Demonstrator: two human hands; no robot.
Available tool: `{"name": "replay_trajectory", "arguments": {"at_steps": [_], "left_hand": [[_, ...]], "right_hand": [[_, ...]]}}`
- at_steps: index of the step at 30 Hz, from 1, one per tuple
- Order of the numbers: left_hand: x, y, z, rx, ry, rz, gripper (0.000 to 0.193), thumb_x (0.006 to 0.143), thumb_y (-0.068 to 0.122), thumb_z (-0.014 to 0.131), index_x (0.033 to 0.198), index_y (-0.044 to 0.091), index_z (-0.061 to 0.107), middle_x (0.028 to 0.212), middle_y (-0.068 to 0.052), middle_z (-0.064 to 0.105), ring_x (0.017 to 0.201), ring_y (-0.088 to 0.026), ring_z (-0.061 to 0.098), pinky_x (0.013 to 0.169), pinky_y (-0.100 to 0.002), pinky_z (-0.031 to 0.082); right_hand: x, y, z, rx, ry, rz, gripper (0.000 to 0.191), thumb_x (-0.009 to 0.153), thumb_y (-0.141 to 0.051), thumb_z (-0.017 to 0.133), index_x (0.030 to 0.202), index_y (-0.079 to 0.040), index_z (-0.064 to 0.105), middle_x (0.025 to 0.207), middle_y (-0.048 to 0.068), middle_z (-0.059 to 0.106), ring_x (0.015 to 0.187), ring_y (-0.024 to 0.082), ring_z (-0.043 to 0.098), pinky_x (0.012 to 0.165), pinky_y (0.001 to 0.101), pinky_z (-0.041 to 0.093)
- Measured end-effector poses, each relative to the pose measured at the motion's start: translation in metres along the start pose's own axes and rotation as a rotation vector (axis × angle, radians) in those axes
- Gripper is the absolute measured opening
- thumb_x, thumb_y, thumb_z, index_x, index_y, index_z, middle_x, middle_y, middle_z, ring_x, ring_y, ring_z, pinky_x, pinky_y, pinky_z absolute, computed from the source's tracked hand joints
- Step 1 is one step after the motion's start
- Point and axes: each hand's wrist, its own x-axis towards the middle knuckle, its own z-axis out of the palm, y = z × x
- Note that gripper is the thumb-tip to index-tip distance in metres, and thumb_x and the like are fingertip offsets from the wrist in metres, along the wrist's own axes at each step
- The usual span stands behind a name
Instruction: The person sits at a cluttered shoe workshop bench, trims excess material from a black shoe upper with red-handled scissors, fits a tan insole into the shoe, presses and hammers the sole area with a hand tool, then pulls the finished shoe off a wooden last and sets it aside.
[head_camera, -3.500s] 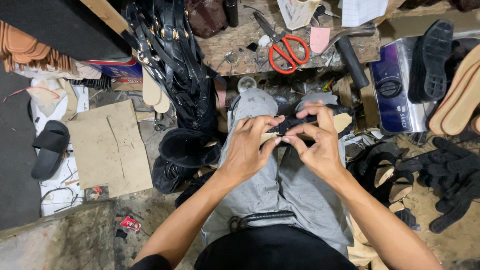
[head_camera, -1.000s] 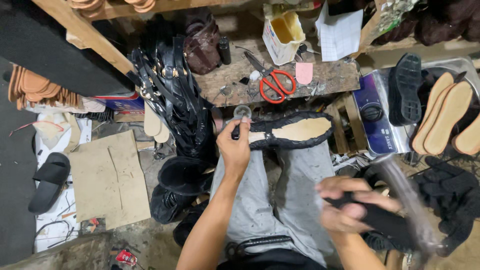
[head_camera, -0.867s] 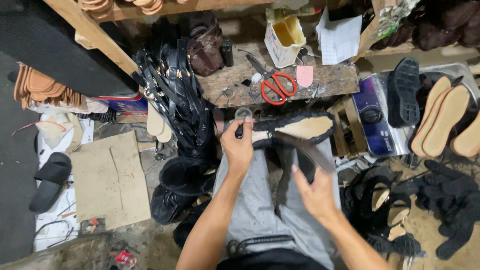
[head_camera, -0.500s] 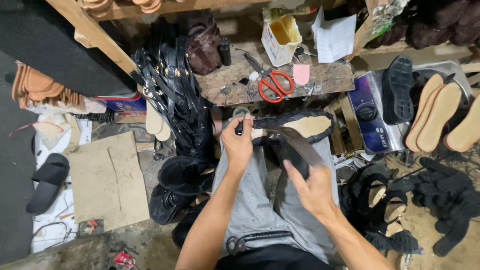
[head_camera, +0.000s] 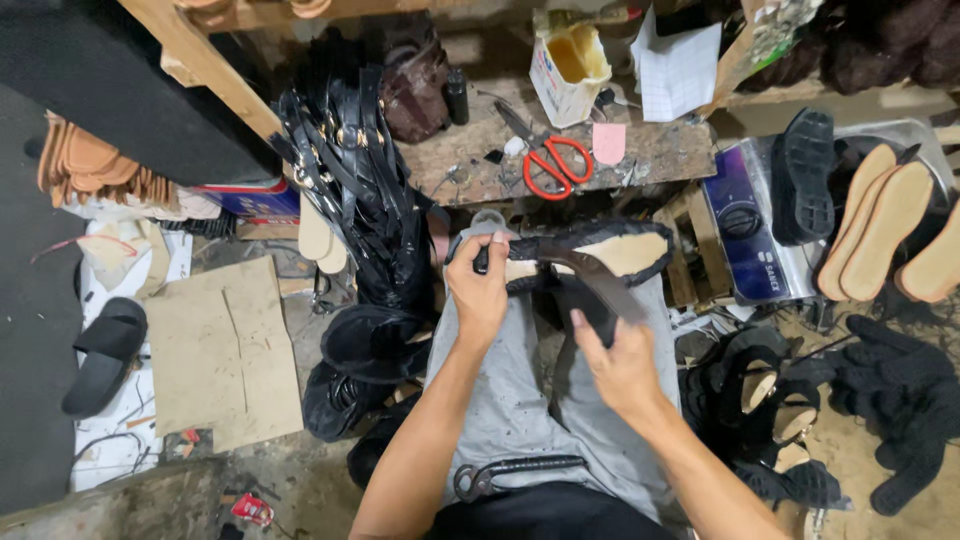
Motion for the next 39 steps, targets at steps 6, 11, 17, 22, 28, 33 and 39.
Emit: {"name": "replay_trajectory", "arguments": {"at_steps": [6,11,17,22,28,33,39], "left_hand": [[0.000,-0.001,0.002,-0.029,-0.010,-0.015,0.019,0.099,0.015,0.066,0.095,-0.003,0.073,0.080,-0.006,0.068,0.076,-0.011,0.061,0.073,-0.028,0.050],[0.001,-0.006,0.005,-0.048,-0.008,-0.025,0.018,0.098,0.015,0.068,0.094,-0.002,0.072,0.081,-0.005,0.069,0.077,-0.011,0.061,0.072,-0.027,0.050],[0.007,-0.010,0.010,-0.015,0.000,-0.035,0.020,0.098,0.014,0.068,0.092,-0.004,0.072,0.079,-0.005,0.069,0.077,-0.010,0.061,0.072,-0.027,0.049],[0.007,-0.007,0.014,-0.009,-0.016,-0.043,0.020,0.099,0.014,0.067,0.094,-0.004,0.072,0.081,-0.005,0.069,0.078,-0.010,0.060,0.075,-0.027,0.049],[0.005,-0.007,0.018,-0.037,-0.016,-0.067,0.019,0.099,0.012,0.064,0.094,-0.004,0.072,0.083,-0.004,0.069,0.080,-0.009,0.061,0.076,-0.026,0.049],[0.009,-0.013,0.020,-0.056,-0.030,-0.056,0.015,0.098,0.008,0.063,0.098,-0.005,0.071,0.084,-0.004,0.068,0.080,-0.009,0.058,0.075,-0.025,0.048],[0.031,0.026,0.014,0.551,-0.159,0.259,0.013,0.100,0.018,0.068,0.102,0.006,0.074,0.096,-0.007,0.072,0.098,-0.026,0.064,0.088,-0.038,0.046]], "right_hand": [[-0.012,0.009,0.004,0.571,0.253,-0.250,0.012,0.110,-0.017,0.059,0.111,-0.005,0.058,0.080,0.002,0.062,0.065,0.009,0.057,0.059,0.0261,0.048],[-0.020,0.018,0.005,0.314,0.094,0.068,0.030,0.098,-0.016,0.063,0.123,0.001,0.059,0.074,0.005,0.060,0.054,0.010,0.054,0.050,0.0271,0.045],[-0.014,0.019,0.017,0.418,0.053,-0.230,0.028,0.097,-0.018,0.067,0.117,-0.001,0.061,0.089,0.006,0.062,0.069,0.013,0.057,0.061,0.0299,0.050],[-0.015,0.031,0.011,0.429,0.086,-0.119,0.018,0.098,-0.018,0.069,0.107,-0.003,0.063,0.073,0.003,0.060,0.063,0.010,0.057,0.057,0.0275,0.047],[-0.013,0.061,0.018,0.218,0.060,-0.039,0.023,0.096,-0.017,0.068,0.111,0.001,0.068,0.076,0.002,0.064,0.065,0.010,0.058,0.062,0.0261,0.050],[-0.008,0.064,0.022,0.462,0.118,-0.434,0.025,0.111,-0.019,0.055,0.121,0.004,0.053,0.100,0.009,0.059,0.092,0.019,0.057,0.084,0.0338,0.047],[0.046,0.047,-0.029,0.311,0.117,0.311,0.027,0.096,-0.022,0.066,0.085,0.002,0.061,0.054,0.006,0.058,0.044,0.012,0.053,0.043,0.0313,0.042]]}}
